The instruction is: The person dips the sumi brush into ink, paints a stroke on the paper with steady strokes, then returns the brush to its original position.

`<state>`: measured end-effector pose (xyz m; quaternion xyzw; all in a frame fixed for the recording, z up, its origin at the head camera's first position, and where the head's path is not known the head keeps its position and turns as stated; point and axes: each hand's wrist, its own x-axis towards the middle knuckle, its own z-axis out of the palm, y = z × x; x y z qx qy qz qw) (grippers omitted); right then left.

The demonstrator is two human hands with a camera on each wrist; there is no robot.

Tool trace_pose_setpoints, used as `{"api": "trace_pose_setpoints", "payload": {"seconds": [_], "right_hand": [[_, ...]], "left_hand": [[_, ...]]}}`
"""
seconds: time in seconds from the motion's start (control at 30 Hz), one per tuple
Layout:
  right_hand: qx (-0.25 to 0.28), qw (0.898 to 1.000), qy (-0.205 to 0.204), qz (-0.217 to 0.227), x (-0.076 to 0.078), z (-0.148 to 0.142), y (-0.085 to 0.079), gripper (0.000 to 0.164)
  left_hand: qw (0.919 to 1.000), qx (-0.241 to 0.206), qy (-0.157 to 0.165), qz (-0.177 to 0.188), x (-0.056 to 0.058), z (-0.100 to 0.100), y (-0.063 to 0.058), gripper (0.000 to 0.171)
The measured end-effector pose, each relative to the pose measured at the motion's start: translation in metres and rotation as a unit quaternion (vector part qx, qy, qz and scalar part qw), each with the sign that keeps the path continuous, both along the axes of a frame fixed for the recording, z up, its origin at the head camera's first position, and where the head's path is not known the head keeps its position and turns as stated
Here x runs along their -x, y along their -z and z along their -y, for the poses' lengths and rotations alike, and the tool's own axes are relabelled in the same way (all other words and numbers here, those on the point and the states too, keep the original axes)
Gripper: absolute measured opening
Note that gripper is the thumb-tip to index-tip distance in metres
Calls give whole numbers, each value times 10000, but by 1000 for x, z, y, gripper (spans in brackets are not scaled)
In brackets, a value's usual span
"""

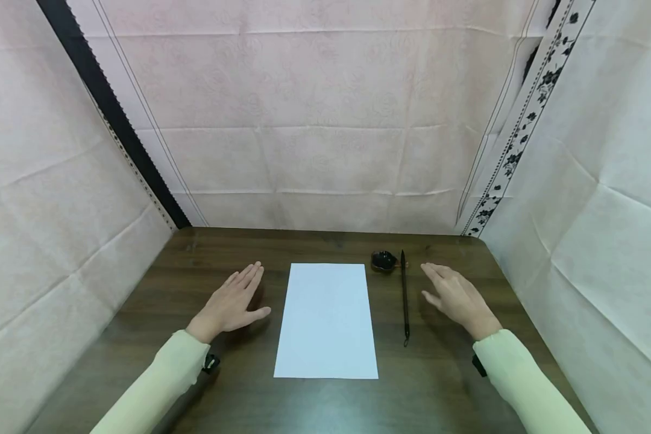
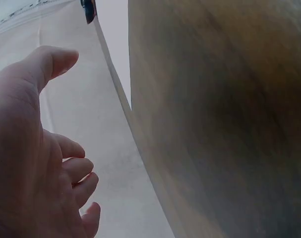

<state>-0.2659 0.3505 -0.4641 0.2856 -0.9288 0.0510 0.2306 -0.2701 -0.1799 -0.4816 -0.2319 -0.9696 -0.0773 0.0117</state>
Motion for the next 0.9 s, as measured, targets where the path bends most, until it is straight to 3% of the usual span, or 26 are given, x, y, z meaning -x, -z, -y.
{"api": "trace_pose_setpoints", "payload": {"seconds": [0.3,0.67,0.9], "right_hand": [[-490,9981,-129,350,13,2,1,60],[-864,9943,-477,408,29,2,9,55],[-1084,9906,-724,418,34,6,16,52]], "left_hand": [[9994,153,300,96,0,-19,8,97],[9965,501,579,346,1,-36,14,97],[9949,336,677,664,-1,-41,20,98]]}}
